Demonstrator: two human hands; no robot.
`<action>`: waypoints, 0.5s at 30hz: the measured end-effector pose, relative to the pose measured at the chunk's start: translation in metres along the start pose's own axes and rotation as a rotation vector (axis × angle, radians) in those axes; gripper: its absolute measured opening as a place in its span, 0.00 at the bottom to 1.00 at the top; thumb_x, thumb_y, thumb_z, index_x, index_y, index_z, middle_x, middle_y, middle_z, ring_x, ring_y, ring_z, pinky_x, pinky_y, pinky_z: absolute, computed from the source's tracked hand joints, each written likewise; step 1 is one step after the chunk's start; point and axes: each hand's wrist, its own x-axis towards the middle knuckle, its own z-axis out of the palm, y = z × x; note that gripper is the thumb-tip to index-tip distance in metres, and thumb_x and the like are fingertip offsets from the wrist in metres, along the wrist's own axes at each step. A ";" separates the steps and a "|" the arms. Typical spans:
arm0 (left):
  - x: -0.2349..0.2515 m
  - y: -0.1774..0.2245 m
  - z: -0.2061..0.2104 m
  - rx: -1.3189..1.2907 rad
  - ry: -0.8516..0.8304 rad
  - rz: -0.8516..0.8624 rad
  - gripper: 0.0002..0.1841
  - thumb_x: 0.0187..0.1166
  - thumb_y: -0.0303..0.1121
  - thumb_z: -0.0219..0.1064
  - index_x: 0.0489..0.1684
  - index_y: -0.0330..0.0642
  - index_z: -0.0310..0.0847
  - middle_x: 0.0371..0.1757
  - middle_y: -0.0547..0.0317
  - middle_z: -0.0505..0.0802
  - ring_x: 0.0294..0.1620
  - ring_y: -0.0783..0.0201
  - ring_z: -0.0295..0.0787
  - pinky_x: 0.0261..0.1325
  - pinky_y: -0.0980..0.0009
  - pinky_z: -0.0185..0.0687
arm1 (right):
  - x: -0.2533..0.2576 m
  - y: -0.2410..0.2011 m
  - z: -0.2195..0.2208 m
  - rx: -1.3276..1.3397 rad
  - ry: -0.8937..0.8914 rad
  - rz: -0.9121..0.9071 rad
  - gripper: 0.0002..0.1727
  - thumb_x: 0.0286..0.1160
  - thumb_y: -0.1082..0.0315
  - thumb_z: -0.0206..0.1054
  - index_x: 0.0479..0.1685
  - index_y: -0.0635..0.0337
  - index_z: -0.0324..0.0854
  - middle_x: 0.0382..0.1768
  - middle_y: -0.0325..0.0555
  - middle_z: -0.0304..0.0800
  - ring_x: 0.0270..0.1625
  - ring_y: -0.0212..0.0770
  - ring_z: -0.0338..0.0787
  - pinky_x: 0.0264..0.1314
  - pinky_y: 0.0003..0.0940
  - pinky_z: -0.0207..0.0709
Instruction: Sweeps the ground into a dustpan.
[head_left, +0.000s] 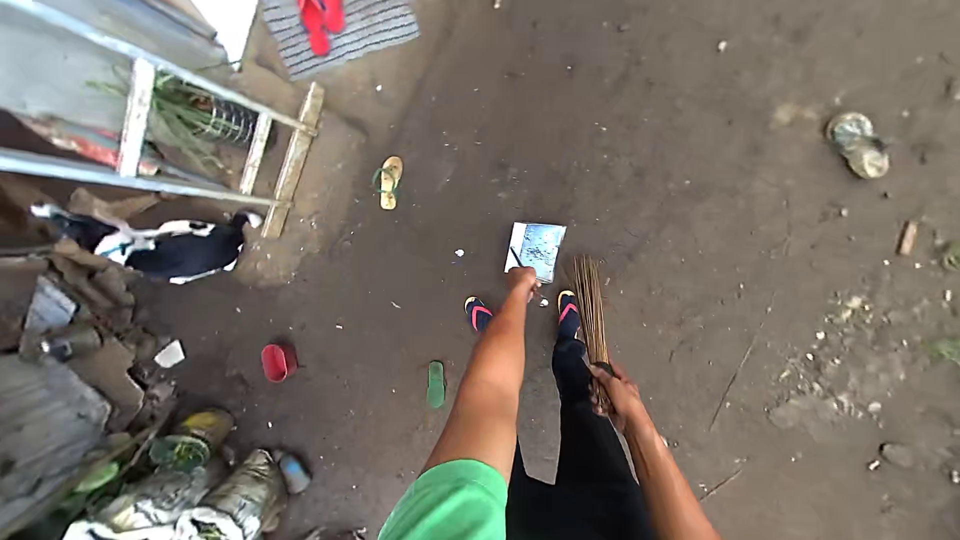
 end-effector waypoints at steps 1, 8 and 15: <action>0.001 -0.001 0.002 -0.021 -0.001 -0.001 0.17 0.84 0.38 0.60 0.60 0.34 0.80 0.38 0.50 0.88 0.28 0.61 0.81 0.35 0.62 0.80 | -0.017 0.003 -0.005 -0.022 -0.018 -0.001 0.37 0.86 0.61 0.66 0.94 0.42 0.56 0.31 0.50 0.83 0.18 0.40 0.78 0.16 0.37 0.74; 0.003 0.003 -0.022 -0.100 -0.016 -0.033 0.17 0.85 0.41 0.60 0.58 0.36 0.82 0.40 0.49 0.89 0.31 0.59 0.83 0.36 0.59 0.80 | -0.054 0.006 -0.033 -0.218 0.151 -0.182 0.41 0.82 0.65 0.69 0.95 0.44 0.56 0.34 0.53 0.85 0.18 0.40 0.79 0.16 0.39 0.75; -0.010 0.005 -0.039 -0.206 -0.043 -0.045 0.15 0.86 0.40 0.59 0.54 0.37 0.82 0.32 0.54 0.88 0.23 0.64 0.77 0.28 0.66 0.74 | 0.016 -0.049 0.001 -0.294 0.155 -0.119 0.31 0.88 0.61 0.63 0.89 0.48 0.61 0.32 0.49 0.80 0.20 0.41 0.79 0.16 0.39 0.74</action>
